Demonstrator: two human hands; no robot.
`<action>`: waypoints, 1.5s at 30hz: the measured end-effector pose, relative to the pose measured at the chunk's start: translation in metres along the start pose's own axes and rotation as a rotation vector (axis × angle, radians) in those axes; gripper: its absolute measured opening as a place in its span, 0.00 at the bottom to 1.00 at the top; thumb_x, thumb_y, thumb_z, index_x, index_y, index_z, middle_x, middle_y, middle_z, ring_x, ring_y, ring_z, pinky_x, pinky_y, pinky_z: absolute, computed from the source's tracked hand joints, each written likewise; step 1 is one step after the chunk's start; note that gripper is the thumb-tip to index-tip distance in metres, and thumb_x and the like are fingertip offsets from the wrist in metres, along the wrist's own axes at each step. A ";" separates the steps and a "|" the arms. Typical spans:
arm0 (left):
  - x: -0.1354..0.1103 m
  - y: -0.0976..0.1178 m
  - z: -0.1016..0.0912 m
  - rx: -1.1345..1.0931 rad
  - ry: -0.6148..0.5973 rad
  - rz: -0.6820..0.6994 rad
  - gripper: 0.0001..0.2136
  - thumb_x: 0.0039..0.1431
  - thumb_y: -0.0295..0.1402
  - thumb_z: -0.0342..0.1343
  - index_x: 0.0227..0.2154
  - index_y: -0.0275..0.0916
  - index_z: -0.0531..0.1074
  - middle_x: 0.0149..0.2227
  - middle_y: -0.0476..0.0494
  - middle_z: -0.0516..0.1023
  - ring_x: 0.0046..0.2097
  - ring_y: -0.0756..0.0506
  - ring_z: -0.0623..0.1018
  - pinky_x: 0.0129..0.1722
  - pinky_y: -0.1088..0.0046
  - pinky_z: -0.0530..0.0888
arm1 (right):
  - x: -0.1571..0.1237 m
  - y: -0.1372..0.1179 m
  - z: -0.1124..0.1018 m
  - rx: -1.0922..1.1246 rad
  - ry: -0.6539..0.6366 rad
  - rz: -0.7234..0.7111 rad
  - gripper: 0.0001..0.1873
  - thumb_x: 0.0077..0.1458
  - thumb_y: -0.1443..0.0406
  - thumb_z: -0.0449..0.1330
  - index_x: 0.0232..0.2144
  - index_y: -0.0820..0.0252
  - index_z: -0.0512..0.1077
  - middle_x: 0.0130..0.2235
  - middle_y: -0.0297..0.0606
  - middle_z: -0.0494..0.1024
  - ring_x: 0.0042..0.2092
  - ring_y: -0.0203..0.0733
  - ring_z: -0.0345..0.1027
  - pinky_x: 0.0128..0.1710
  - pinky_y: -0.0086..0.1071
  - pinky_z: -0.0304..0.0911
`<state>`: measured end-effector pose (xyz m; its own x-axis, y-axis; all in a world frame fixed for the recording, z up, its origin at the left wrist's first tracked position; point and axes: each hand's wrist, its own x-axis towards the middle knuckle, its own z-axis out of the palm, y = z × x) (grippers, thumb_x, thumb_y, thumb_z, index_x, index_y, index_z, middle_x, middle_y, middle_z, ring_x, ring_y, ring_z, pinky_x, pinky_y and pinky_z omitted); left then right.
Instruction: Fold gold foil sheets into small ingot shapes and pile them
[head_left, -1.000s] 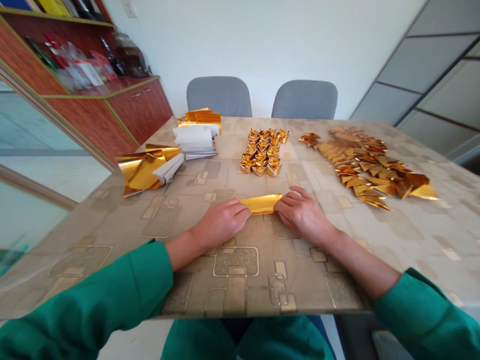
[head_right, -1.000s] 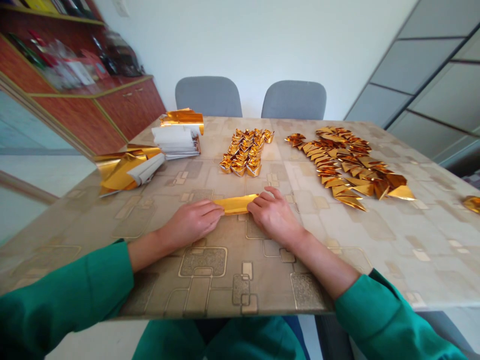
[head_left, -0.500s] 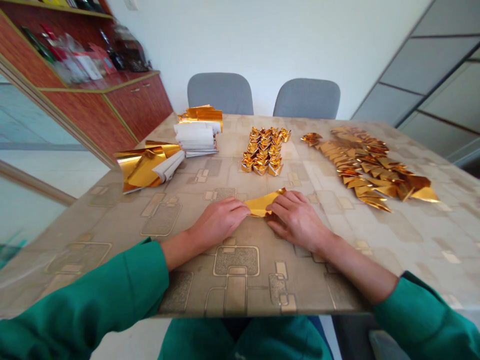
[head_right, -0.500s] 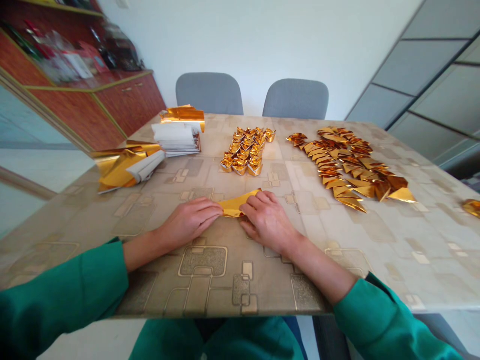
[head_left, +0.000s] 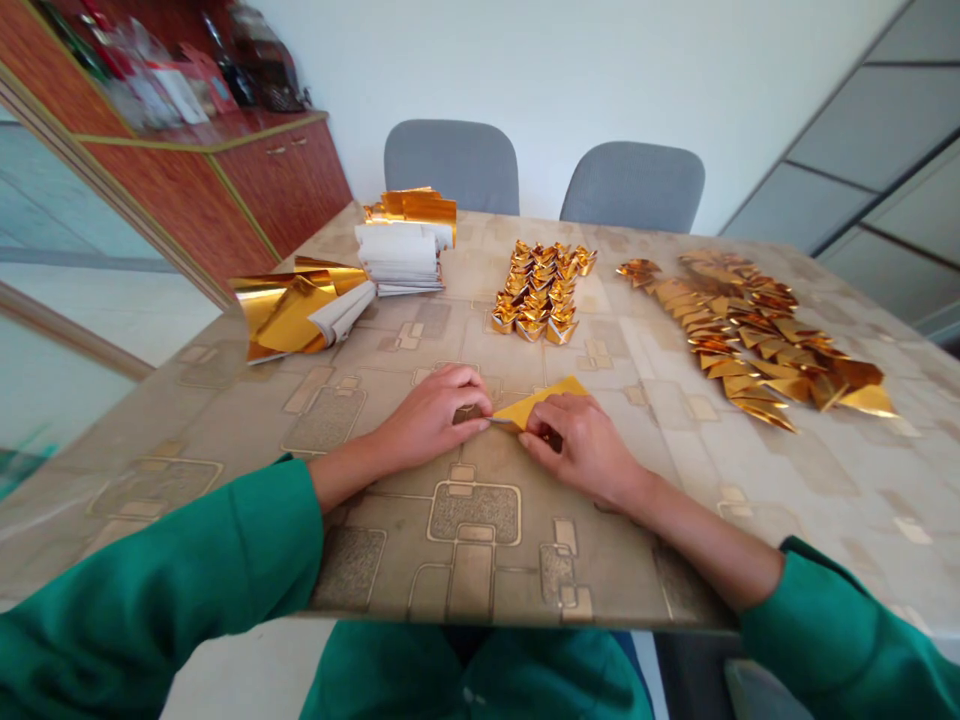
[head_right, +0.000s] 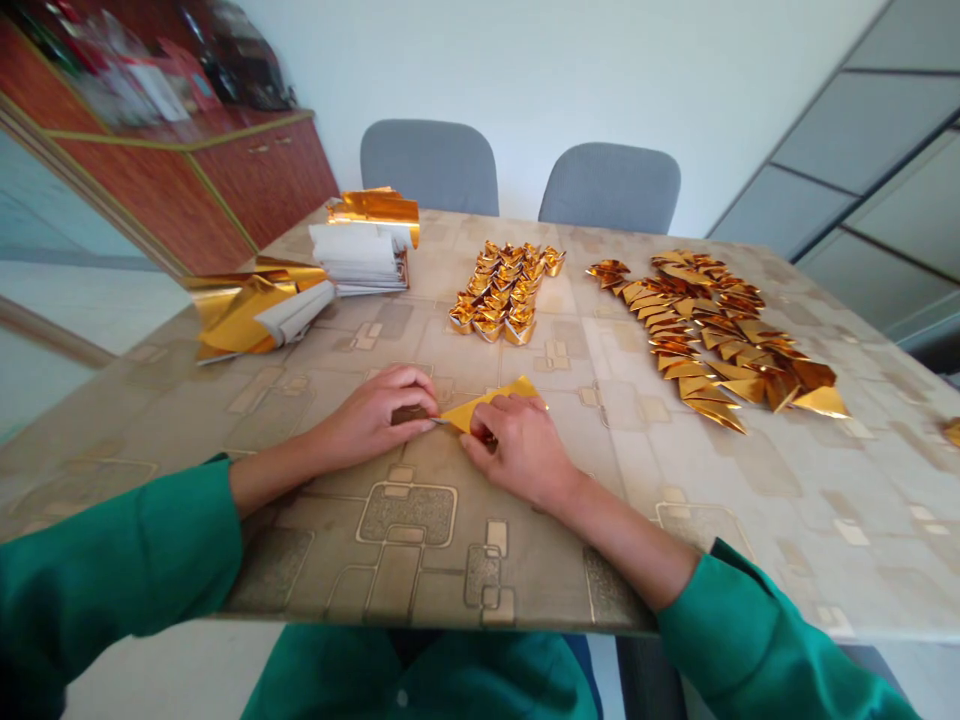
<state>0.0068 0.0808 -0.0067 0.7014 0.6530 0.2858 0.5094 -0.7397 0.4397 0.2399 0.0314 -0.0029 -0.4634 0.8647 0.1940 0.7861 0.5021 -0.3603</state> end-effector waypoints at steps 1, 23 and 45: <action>0.000 0.001 0.000 -0.012 -0.004 -0.010 0.04 0.59 0.34 0.58 0.34 0.40 0.75 0.42 0.44 0.73 0.46 0.43 0.73 0.48 0.63 0.69 | 0.002 0.000 0.000 0.010 -0.011 0.007 0.09 0.59 0.66 0.57 0.26 0.60 0.68 0.27 0.34 0.72 0.32 0.37 0.63 0.35 0.31 0.52; 0.001 0.006 0.012 0.167 0.050 -0.140 0.05 0.55 0.29 0.59 0.26 0.38 0.70 0.46 0.42 0.74 0.48 0.40 0.72 0.48 0.59 0.68 | 0.010 -0.001 0.006 -0.141 -0.030 0.099 0.12 0.57 0.64 0.60 0.22 0.60 0.66 0.28 0.35 0.71 0.32 0.39 0.62 0.33 0.34 0.47; -0.018 0.030 0.026 0.371 -0.099 0.244 0.15 0.65 0.26 0.47 0.53 0.33 0.68 0.48 0.36 0.75 0.48 0.41 0.72 0.50 0.63 0.72 | -0.016 0.007 0.002 -0.286 0.044 -0.237 0.09 0.66 0.66 0.53 0.40 0.58 0.74 0.38 0.39 0.77 0.41 0.44 0.64 0.40 0.36 0.54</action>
<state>0.0226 0.0427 -0.0204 0.8582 0.4468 0.2527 0.4547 -0.8901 0.0297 0.2526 0.0209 -0.0107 -0.6333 0.7203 0.2832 0.7443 0.6670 -0.0322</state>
